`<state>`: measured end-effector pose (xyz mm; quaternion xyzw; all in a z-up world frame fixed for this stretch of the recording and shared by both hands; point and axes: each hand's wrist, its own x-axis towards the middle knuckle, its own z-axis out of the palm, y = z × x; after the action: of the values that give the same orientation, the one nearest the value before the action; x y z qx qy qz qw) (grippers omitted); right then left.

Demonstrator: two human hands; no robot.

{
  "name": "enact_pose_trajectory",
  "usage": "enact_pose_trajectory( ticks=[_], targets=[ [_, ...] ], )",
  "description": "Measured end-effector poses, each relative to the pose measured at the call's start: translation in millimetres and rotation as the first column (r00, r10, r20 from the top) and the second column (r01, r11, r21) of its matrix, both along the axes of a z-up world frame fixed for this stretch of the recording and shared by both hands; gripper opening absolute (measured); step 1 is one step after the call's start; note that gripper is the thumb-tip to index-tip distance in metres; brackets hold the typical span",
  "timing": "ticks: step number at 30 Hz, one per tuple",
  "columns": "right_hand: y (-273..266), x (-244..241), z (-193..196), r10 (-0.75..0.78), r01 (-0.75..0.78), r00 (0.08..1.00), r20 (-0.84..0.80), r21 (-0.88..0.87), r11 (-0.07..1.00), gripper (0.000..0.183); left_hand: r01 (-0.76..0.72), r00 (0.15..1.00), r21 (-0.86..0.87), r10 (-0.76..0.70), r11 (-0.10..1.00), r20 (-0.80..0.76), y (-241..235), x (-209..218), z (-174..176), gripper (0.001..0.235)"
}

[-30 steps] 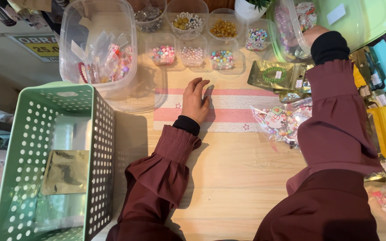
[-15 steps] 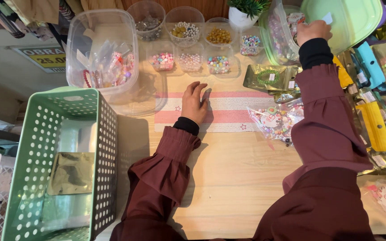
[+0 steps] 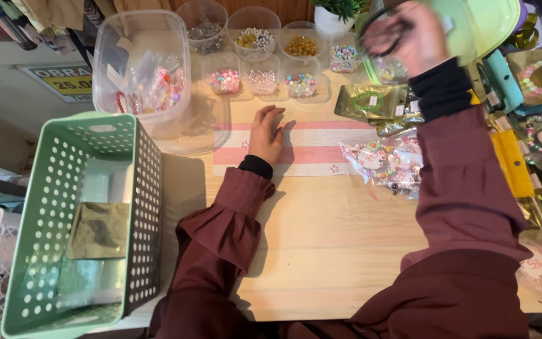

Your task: Organize, inspect, and package handmade beaded bracelets and accessories into small plastic sleeves.

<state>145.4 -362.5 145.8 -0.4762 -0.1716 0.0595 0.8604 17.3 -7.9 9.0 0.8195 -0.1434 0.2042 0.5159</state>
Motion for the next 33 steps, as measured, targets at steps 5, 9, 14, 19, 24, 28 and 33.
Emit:
enact_pose_trajectory(
  ticks=[5,9,14,19,24,28,33],
  targets=[
    [99,-76,-44,0.214,-0.248,0.967,-0.138,-0.319,0.915,0.024,-0.055,0.992,-0.097,0.065,0.994,0.105,20,-22,4,0.052],
    [145,-121,-98,0.348,-0.439,0.885,-0.31,-0.303,0.846,0.031,-0.055,0.986,-0.074,0.066,0.996,0.154,41,-68,22,0.055],
    [159,-143,-137,0.163,-0.226,0.974,-0.159,-0.59,0.775,0.022,-0.075,0.975,0.313,0.004,0.947,0.222,61,-173,91,0.044],
    [168,-160,-117,0.032,0.092,0.985,0.168,-0.68,0.727,0.012,-0.326,0.945,0.732,0.195,0.599,0.262,122,-240,190,0.042],
    [169,-163,-115,0.083,0.269,0.912,0.403,-0.736,0.621,0.015,-0.405,0.9,0.632,0.409,0.661,0.149,283,-217,123,0.024],
    [172,-162,-112,0.094,0.25,0.922,0.376,-0.762,0.597,0.013,-0.173,0.897,0.859,0.438,0.481,-0.065,362,-163,43,0.059],
    [169,-167,-109,0.115,0.212,0.931,0.347,-0.768,0.604,0.013,0.129,0.824,0.958,0.51,0.255,-0.247,324,-132,41,0.081]
  ],
)
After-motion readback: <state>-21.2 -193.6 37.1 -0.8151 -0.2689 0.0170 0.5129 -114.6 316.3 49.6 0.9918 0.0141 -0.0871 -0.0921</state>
